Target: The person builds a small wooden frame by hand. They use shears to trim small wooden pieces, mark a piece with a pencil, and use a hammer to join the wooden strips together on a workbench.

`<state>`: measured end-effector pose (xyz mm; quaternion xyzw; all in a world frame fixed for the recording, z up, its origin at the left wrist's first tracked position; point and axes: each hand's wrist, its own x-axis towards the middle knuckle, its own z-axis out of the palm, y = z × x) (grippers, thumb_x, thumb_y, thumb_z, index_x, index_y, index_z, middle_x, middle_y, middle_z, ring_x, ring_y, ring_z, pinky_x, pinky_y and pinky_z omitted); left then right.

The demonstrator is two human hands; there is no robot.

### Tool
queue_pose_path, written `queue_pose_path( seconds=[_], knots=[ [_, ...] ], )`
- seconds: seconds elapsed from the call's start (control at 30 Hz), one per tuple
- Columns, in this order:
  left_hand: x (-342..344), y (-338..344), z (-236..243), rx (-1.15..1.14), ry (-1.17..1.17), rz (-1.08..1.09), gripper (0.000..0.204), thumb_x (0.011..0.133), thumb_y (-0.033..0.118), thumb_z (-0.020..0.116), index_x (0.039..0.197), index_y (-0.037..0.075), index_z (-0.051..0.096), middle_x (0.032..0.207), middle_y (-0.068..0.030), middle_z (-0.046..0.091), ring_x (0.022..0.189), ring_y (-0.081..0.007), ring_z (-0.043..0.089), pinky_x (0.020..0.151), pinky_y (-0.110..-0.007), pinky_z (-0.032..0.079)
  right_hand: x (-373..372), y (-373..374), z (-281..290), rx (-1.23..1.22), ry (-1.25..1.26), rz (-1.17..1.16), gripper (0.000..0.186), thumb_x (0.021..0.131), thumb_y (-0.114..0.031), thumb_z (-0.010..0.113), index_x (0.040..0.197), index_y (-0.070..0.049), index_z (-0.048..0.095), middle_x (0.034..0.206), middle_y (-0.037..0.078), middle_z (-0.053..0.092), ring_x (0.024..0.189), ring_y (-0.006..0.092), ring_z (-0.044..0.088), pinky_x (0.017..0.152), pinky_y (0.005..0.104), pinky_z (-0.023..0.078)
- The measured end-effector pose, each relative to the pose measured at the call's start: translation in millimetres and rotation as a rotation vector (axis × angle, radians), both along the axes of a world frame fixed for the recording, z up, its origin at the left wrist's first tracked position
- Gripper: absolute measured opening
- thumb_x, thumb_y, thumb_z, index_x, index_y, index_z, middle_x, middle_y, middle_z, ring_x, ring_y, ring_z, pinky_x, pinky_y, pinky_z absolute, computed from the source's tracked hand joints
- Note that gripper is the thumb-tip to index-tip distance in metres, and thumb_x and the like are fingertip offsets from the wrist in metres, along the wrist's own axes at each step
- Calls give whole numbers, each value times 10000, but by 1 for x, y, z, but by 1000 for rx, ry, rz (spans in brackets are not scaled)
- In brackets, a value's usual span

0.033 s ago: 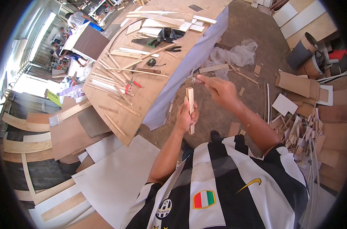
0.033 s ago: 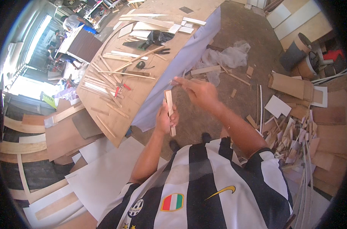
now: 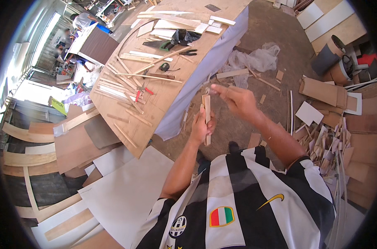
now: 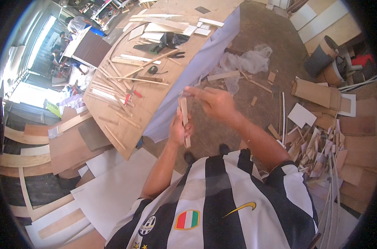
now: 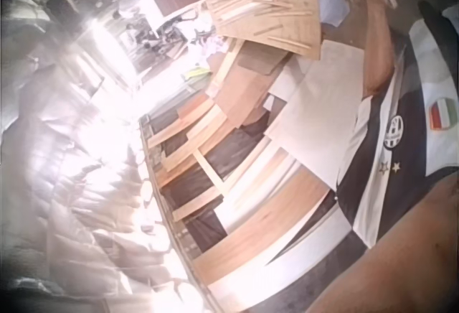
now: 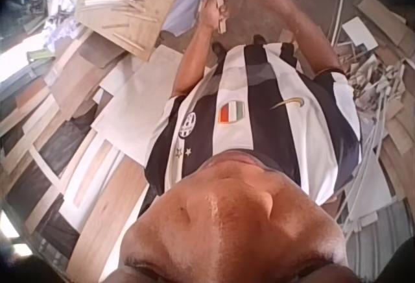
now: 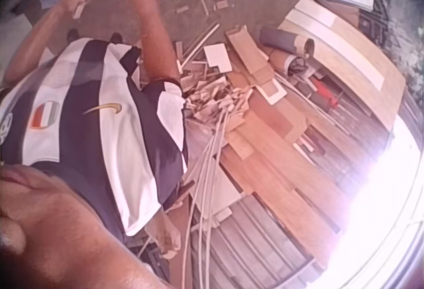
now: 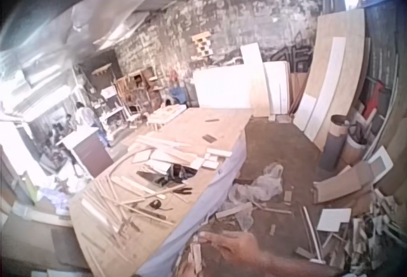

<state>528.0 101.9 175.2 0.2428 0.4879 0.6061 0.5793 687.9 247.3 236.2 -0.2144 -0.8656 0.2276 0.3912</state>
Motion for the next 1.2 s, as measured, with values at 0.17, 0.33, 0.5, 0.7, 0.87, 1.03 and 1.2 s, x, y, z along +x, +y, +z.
queue_pose_path(
  seconds=[0.17,0.33,0.5,0.7,0.87,1.03,1.2],
  knots=[
    [4,2,8,73,-8,-87,596,1073,647,376,1034,76,541,626,33,412,448,-64,364,400,-237,321,-3,15,-25,7,-147,-140,467,921,-104,682,1359,-266,700,771,76,652,688,279,679,607,393,547],
    [4,2,0,-20,68,-53,529,1095,595,371,1037,96,541,631,38,406,463,-70,366,414,-238,317,-7,1,-18,58,-67,15,487,922,-99,669,1370,-288,688,800,71,670,707,275,688,615,406,549],
    [5,1,-3,-66,12,-49,541,1091,608,369,1032,100,545,627,41,395,452,-68,354,407,-236,304,-6,3,-11,75,-74,-34,479,915,-111,690,1363,-279,696,782,57,663,679,261,669,589,388,536],
    [-2,0,-10,-18,-135,-123,583,1075,637,390,1027,77,545,619,45,385,437,-63,344,392,-245,300,-2,9,-20,78,-162,-73,472,919,-125,695,1363,-287,697,740,43,633,653,236,661,572,382,532],
    [-12,3,-13,-37,-217,-163,543,1074,626,405,1028,105,552,620,50,374,429,-60,325,386,-239,287,-9,12,-32,241,-136,80,482,920,-126,693,1375,-287,688,736,37,634,637,228,656,561,380,533],
    [-18,1,-15,-77,-347,-159,544,1064,652,391,1008,129,531,602,47,350,409,-64,296,367,-237,254,-8,15,-23,326,-153,110,493,924,-123,689,1388,-287,672,702,31,598,616,219,639,546,372,535],
    [-23,3,-14,5,-456,-278,528,1070,641,374,993,142,529,598,44,364,396,-69,301,347,-237,268,-18,23,-49,111,-178,-101,503,921,-101,691,1381,-301,677,686,33,575,583,223,595,531,362,521]
  ],
)
